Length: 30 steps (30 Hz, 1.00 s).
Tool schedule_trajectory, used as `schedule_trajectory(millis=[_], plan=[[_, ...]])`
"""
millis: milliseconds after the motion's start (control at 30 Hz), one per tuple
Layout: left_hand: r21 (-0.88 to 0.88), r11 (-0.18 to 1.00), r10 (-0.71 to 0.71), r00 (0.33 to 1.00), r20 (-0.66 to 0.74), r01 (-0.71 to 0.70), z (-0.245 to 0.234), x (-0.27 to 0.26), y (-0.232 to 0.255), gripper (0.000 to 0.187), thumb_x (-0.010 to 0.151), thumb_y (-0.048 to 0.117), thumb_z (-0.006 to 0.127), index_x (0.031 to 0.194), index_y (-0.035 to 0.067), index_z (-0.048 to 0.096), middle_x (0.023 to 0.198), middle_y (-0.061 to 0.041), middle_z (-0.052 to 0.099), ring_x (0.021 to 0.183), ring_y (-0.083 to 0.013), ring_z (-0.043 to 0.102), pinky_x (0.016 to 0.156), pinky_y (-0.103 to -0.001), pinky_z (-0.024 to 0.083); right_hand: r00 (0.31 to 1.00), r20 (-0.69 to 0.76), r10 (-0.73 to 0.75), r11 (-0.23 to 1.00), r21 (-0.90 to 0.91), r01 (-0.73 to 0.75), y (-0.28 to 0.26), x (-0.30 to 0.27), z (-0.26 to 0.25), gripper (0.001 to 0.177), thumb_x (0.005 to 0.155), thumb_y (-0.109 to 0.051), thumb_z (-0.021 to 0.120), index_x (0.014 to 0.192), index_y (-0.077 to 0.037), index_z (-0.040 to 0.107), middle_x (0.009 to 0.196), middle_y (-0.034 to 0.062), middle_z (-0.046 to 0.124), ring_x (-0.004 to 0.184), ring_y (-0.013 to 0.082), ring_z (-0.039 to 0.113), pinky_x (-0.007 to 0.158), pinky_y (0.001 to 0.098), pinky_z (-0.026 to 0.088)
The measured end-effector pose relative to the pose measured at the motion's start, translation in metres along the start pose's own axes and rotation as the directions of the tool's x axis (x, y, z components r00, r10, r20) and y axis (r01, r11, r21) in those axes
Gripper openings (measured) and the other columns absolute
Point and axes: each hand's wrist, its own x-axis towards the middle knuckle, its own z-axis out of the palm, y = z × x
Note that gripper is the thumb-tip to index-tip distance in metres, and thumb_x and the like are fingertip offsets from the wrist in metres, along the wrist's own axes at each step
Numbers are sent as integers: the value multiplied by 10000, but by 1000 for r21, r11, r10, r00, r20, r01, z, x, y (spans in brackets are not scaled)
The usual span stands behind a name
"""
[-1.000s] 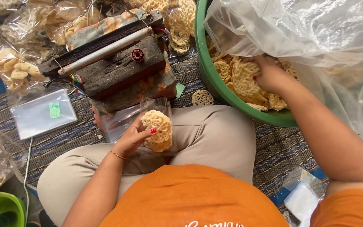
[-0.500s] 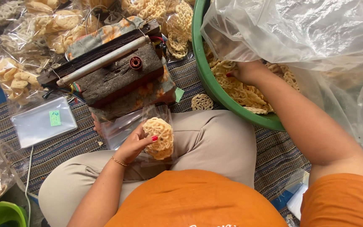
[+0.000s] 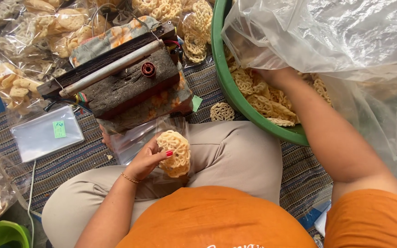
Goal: Packaging snacks into small plastic bags from a large container
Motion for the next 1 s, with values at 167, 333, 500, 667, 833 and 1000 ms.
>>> schedule_trajectory(millis=[167,333,500,667,833,1000], plan=[[-67,997,-30,1000,-7,29,-3,0,-1,691,844,76,712,1483,135,455,1258,-196,666,1065,-347,708,844,-545,594,969,157,190,951,216,-222,31,-6,-5,674,980,-581,612,1207,49,692,831,213,709,727,339,690,625,483,474],[-82,997,-15,1000,24,17,6,-3,3,798,791,87,766,1515,141,436,1284,-191,648,1093,-358,691,856,-564,583,985,148,-83,789,614,-26,7,-83,-41,543,958,-93,689,1419,121,500,1173,275,699,921,296,666,793,394,539],[114,991,-64,994,-90,74,19,-12,22,763,762,154,789,1456,71,484,1263,-118,693,1130,-231,663,991,-402,540,973,89,212,911,343,-229,-17,-123,-65,507,975,-304,683,1440,-180,521,1371,64,610,829,250,635,551,380,397],[3,999,42,996,-77,-42,-6,-4,-8,724,833,88,763,1493,102,464,1223,-190,692,1036,-338,715,844,-540,597,995,-98,-13,917,396,51,68,-74,-19,578,903,-161,796,1422,-12,587,1178,231,666,1026,342,665,832,448,555],[13,999,47,993,-104,-46,-13,-1,-14,719,831,81,763,1488,102,473,1223,-196,694,1021,-351,718,843,-557,593,992,-105,-72,990,117,84,68,-62,-5,675,837,-324,790,1481,-310,586,1275,165,695,1197,389,650,1005,520,512],[39,998,56,989,-138,-51,-19,0,-16,688,825,113,781,1456,107,507,1152,-173,715,975,-341,736,797,-522,610,986,-119,-118,990,-85,108,51,-54,-5,372,947,-225,686,1318,-237,712,1191,115,756,1128,364,705,915,487,564]])
